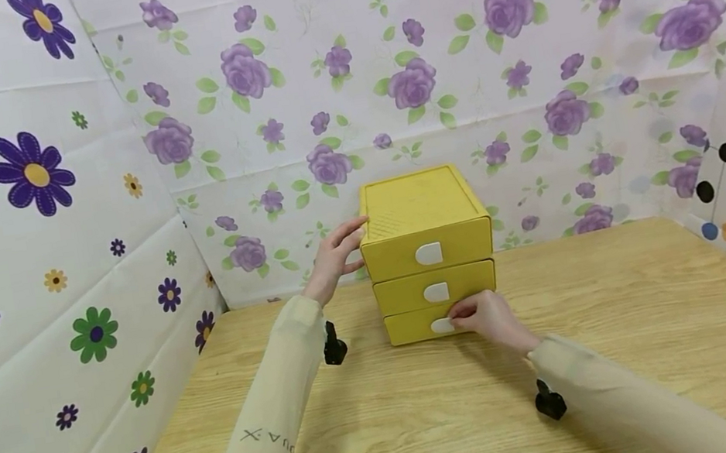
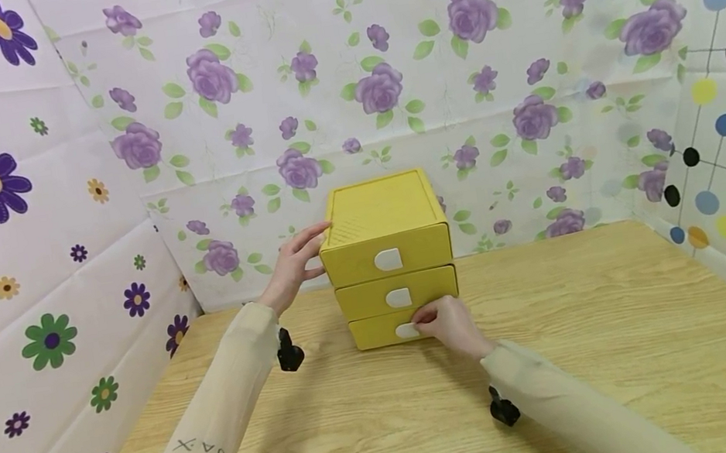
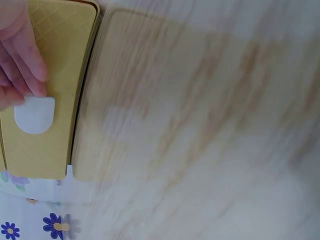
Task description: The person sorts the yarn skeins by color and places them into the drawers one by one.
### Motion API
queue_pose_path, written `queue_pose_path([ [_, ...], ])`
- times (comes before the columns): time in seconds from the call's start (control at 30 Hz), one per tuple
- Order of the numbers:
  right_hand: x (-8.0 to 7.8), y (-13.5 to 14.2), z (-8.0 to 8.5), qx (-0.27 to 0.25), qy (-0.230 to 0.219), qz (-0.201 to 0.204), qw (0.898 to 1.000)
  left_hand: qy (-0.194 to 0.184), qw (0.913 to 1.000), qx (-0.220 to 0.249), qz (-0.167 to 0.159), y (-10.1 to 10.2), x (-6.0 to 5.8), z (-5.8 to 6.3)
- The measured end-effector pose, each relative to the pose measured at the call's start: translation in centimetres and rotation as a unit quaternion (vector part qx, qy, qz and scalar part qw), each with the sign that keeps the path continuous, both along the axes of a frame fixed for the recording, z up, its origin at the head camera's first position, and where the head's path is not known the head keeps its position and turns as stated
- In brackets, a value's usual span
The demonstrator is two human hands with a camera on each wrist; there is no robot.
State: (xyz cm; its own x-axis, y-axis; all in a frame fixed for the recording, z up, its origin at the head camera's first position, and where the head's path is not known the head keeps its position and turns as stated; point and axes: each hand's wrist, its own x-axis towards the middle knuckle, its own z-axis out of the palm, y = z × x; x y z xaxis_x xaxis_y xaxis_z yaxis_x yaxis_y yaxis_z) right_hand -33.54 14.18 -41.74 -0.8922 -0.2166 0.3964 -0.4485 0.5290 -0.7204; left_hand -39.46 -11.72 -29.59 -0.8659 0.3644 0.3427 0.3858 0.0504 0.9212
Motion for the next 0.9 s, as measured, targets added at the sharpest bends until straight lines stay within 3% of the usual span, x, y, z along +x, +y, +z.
queue_pose_path([
  [0.23, 0.4, 0.6, 0.2, -0.005, -0.004, 0.046, 0.999, -0.028, 0.9996, 0.003, -0.005, 0.1, 1.0, 1.2],
  [0.37, 0.9, 1.3, 0.7, -0.013, -0.004, 0.045, 0.999, -0.028, 0.9996, -0.006, -0.005, -0.1, 1.4, 1.6],
  [0.73, 1.7, 5.9, 2.0, -0.016, -0.047, 0.025, 0.998, -0.023, 0.9991, -0.02, 0.029, -1.8, -0.2, -0.1],
  [0.9, 1.7, 8.7, 2.5, 0.004, -0.057, 0.012, 0.998, -0.017, 0.9935, -0.097, 0.059, -3.1, 0.3, -0.9],
])
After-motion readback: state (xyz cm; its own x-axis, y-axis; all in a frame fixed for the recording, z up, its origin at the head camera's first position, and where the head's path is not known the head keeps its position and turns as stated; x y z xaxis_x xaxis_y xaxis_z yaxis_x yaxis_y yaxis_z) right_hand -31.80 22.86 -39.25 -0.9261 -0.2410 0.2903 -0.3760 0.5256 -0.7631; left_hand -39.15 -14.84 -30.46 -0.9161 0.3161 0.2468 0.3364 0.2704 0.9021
